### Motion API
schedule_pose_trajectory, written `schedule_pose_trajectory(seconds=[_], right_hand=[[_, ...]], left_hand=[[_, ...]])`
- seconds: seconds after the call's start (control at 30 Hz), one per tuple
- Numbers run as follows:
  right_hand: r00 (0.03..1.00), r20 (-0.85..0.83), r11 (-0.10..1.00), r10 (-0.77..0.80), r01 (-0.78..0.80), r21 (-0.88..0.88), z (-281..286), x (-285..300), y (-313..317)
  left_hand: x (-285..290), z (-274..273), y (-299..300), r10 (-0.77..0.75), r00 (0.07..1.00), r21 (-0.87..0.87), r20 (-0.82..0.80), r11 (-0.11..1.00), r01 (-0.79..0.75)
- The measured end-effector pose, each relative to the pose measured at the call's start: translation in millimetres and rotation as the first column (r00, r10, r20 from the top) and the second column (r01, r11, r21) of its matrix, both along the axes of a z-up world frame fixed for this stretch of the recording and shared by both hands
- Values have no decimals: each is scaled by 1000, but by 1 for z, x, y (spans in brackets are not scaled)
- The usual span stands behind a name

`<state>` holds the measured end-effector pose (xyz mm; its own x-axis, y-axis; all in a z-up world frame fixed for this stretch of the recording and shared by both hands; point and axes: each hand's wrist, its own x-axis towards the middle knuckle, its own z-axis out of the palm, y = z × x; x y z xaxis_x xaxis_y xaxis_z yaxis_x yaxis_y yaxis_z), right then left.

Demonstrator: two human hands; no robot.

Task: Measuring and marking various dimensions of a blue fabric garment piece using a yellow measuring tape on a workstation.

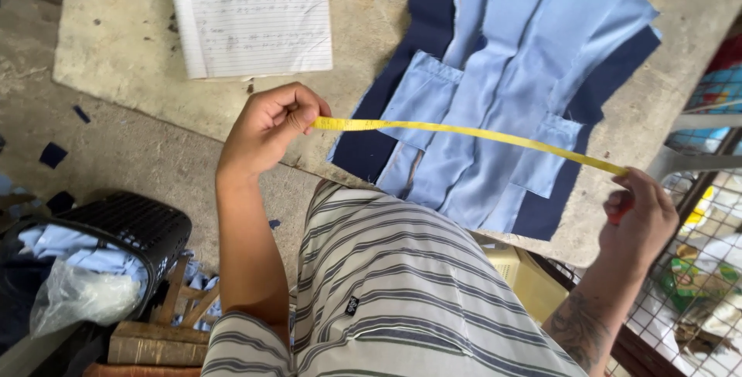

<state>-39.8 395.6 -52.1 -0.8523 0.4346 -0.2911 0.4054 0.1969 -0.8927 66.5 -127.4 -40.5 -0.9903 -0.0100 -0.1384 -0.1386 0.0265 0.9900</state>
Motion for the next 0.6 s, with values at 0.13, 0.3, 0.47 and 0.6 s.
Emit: schedule_pose_trajectory(seconds=[0.13,0.3,0.47,0.6], right_hand=[[999,-39,999,34,-33,30,-3,-3,-20],[989,-58,985,133,-139,-107,6,1,-42],[997,-44,997,65,-67,-39,-2,-3,-34],[995,-82,998,61,-60,7,1,1,-27]], left_hand=[[-10,18,23,-81,996,75,-32,994,83],[-10,21,25,-109,992,208,58,973,95],[-22,1,25,-28,980,-420,199,901,111],[-25,-10,35,6,954,-513,300,844,156]])
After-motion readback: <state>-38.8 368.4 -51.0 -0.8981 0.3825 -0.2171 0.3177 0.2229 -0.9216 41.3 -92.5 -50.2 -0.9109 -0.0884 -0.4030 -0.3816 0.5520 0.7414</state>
